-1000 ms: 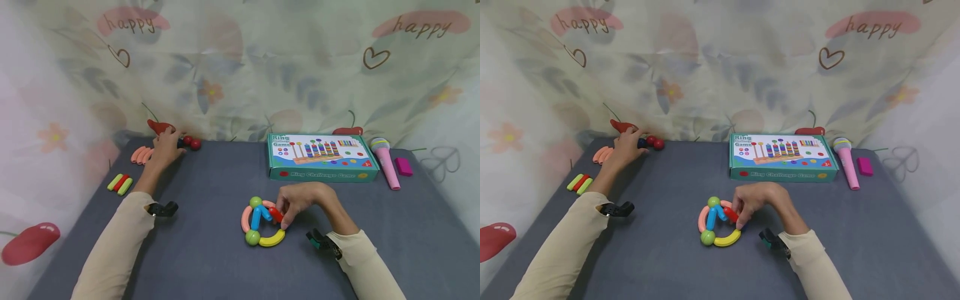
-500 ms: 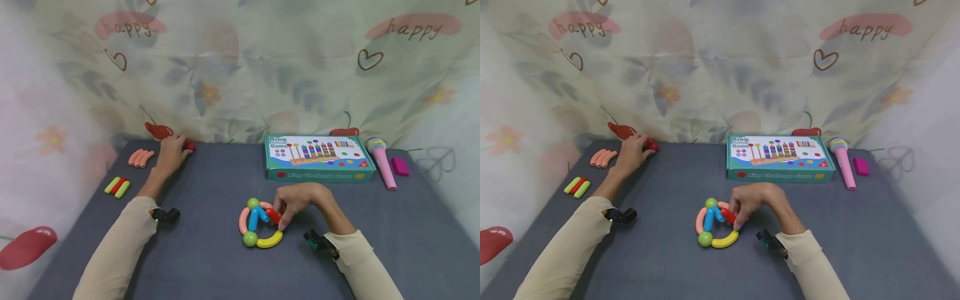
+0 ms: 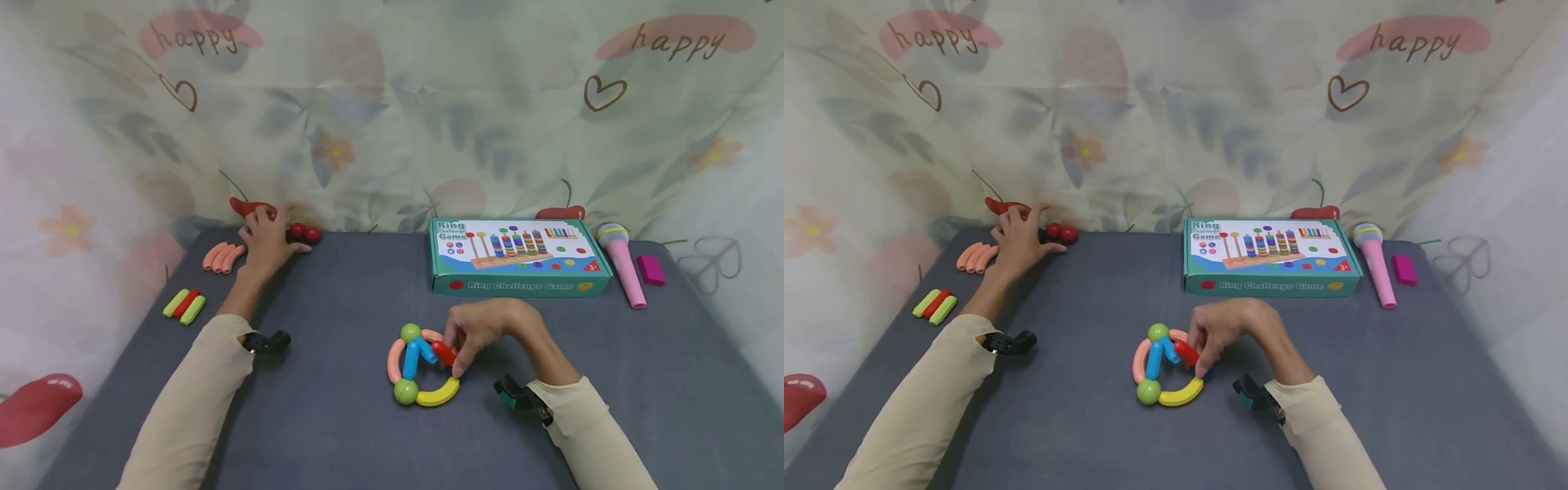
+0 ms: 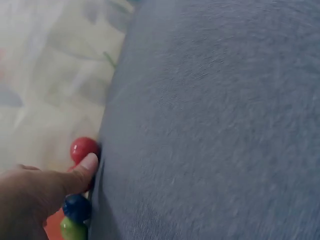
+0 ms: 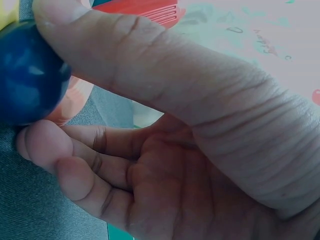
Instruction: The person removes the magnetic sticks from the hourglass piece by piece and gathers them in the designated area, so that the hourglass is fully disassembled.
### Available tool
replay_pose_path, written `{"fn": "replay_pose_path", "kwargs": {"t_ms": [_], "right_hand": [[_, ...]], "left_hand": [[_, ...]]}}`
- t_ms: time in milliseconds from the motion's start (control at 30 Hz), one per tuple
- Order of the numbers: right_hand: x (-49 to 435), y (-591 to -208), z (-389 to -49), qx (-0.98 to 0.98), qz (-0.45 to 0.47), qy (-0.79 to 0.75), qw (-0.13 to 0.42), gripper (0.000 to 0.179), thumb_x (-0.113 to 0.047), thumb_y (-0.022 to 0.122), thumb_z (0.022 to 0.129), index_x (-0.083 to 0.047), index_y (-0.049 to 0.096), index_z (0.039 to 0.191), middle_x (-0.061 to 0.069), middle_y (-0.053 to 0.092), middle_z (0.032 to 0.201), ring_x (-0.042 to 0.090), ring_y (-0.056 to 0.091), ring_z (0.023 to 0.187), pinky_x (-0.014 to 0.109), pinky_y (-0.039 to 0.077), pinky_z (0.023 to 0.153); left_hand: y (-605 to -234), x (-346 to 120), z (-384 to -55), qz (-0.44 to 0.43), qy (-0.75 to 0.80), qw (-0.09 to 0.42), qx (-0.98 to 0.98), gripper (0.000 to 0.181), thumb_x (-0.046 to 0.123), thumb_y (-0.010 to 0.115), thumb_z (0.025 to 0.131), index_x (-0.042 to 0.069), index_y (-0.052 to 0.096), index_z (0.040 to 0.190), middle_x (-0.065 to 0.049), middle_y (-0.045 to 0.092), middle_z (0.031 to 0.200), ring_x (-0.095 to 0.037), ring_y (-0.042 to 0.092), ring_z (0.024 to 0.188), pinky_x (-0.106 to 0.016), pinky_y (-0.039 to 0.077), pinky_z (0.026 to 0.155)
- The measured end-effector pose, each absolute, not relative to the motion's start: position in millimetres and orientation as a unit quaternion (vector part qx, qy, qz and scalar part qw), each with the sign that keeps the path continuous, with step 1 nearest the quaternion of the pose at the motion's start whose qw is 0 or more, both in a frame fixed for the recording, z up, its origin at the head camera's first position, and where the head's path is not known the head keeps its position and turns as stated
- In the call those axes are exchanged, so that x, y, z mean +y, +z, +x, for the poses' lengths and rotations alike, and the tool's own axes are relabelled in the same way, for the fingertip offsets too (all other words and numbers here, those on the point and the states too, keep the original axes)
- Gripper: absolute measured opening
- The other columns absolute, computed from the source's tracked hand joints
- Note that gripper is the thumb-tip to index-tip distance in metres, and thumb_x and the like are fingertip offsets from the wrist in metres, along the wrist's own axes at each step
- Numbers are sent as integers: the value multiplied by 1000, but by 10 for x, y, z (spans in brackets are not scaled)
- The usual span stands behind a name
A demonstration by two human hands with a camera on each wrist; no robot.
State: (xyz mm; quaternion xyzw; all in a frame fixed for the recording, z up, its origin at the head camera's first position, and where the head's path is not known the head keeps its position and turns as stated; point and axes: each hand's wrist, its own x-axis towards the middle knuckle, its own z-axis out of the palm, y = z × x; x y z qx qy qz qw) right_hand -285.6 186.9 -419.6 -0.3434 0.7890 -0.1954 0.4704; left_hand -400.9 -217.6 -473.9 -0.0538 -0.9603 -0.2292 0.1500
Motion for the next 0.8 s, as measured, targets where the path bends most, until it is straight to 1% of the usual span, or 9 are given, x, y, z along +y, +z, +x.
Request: {"fn": "replay_pose_path", "kwargs": {"t_ms": [67, 133, 233, 400, 500, 567, 667, 733, 800], "right_hand": [[1861, -4190, -2850, 788, -346, -195, 470, 15, -22, 81, 92, -11, 79, 82, -9, 49, 64, 7, 37, 58, 22, 25, 57], [1849, -4182, -2845, 788, -347, -195, 469, 15, -22, 82, 92, -10, 79, 82, -9, 49, 64, 7, 36, 58, 22, 25, 57], [1833, -4177, -2839, 786, -350, -194, 471, 15, -22, 81, 92, -9, 79, 84, -10, 52, 66, 6, 37, 60, 21, 25, 58], [1830, -4160, -2835, 791, -347, -185, 469, 13, -23, 82, 92, -11, 81, 88, -9, 55, 68, 6, 42, 62, 21, 29, 59], [1837, -4140, -2831, 797, -344, -179, 463, 11, -23, 82, 91, -13, 82, 90, -8, 57, 70, 6, 45, 63, 20, 31, 59], [1840, -4132, -2827, 797, -346, -179, 462, 10, -23, 82, 91, -13, 81, 90, -8, 57, 70, 6, 45, 64, 20, 32, 60], [1844, -4137, -2822, 793, -351, -183, 463, 11, -23, 81, 92, -12, 80, 91, -9, 59, 71, 5, 47, 64, 20, 33, 61], [1848, -4148, -2822, 790, -355, -185, 464, 10, -22, 81, 93, -12, 80, 93, -10, 60, 72, 5, 47, 64, 20, 34, 61], [1853, -4156, -2822, 790, -356, -183, 464, 10, -22, 80, 93, -11, 80, 94, -10, 58, 71, 5, 46, 62, 20, 33, 60]], "left_hand": [[-4713, -2249, -3989, -22, -232, 118, -965, 88, 28, 89, 84, 15, 39, 156, -34, 32, 149, -57, 25, 139, -78, 17, 107], [-4693, -2322, -3961, -5, -237, 102, -966, 88, 26, 88, 86, 14, 37, 157, -36, 29, 152, -58, 22, 142, -79, 15, 109], [-4682, -2407, -3910, 7, -245, 91, -965, 84, 22, 85, 88, 11, 37, 156, -37, 28, 153, -59, 21, 141, -78, 15, 109], [-4633, -2325, -3813, 0, -237, 100, -966, 85, 23, 85, 88, 8, 36, 156, -38, 28, 152, -60, 23, 139, -78, 16, 109], [-4597, -2128, -3730, -22, -221, 116, -968, 86, 28, 86, 87, 7, 39, 155, -37, 30, 151, -59, 26, 139, -77, 21, 106], [-4558, -1944, -3620, -50, -212, 109, -970, 81, 32, 85, 89, 7, 43, 153, -35, 34, 149, -56, 31, 136, -73, 27, 104], [-4450, -1608, -3360, -130, -218, 57, -966, 69, 37, 80, 93, 7, 51, 148, -30, 44, 141, -48, 43, 127, -66, 38, 100], [-4373, -1384, -3152, -217, -228, 3, -949, 55, 33, 75, 98, 6, 57, 143, -27, 52, 135, -42, 52, 119, -59, 46, 99], [-4331, -1176, -2970, -319, -245, -48, -914, 40, 22, 68, 103, 5, 63, 138, -22, 58, 130, -34, 59, 113, -51, 52, 99]]}}
